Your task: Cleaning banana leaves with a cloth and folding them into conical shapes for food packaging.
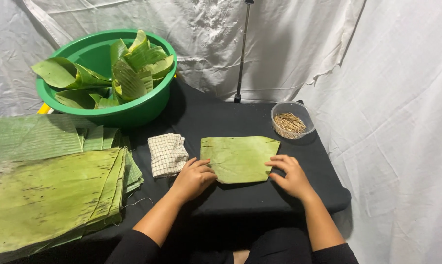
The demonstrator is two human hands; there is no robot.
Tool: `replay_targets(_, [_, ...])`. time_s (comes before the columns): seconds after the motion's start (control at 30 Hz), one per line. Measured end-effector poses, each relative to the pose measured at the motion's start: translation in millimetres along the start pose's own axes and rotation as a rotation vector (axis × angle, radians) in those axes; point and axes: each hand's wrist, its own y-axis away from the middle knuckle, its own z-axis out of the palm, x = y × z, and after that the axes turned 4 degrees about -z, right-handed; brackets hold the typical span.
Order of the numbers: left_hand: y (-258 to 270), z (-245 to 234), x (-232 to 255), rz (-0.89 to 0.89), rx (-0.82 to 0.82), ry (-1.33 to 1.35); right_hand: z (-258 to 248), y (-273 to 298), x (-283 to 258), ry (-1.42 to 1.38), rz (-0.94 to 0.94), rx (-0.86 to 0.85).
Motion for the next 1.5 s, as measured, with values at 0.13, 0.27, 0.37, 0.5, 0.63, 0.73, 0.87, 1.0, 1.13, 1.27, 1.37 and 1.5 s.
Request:
replay_targets(0.13, [-3, -2, -2, -0.006, 0.037, 0.004, 3, 3, -5, 0.082, 0.011, -0.096])
replay_targets(0.27, [-4, -13, -1, -0.049, 0.026, 0.095, 8, 1, -11, 0.155, -0.002, -0.127])
replay_targets(0.37, [-5, -15, -1, -0.068, 0.052, 0.173, 19, 0, -8, 0.143, -0.081, -0.021])
replay_targets(0.5, [-6, -32, 8, -0.175, 0.015, 0.273, 23, 0, -10, -0.052, -0.116, 0.173])
replay_targets(0.63, [-2, -24, -7, -0.261, -0.073, 0.328, 9, -4, -16, -0.128, -0.158, 0.238])
replay_targets(0.73, [-4, -35, -3, -0.248, -0.017, 0.357, -8, -9, -33, -0.207, -0.180, 0.272])
replay_targets(0.87, [-11, -51, 9, -0.169, 0.181, 0.294, -27, -13, -53, -0.287, -0.180, 0.361])
replay_targets(1.0, [-20, -54, 13, -0.163, 0.271, 0.400, -41, -27, -40, -0.303, -0.200, 0.431])
replay_targets(1.13, [-49, -103, 39, -0.335, 0.098, 0.603, -55, -53, -47, -0.276, -0.063, 0.443])
replay_targets(1.27, [-67, -70, 17, -0.606, -0.031, 0.559, -34, -78, -19, -0.250, 0.119, 0.402])
replay_targets(1.37, [-70, -29, -8, -0.738, -0.041, 0.481, -15, -94, -7, -0.301, 0.202, 0.370])
replay_targets(1.5, [-64, -9, -17, -0.758, 0.038, 0.407, 8, -102, -2, -0.391, 0.316, 0.339])
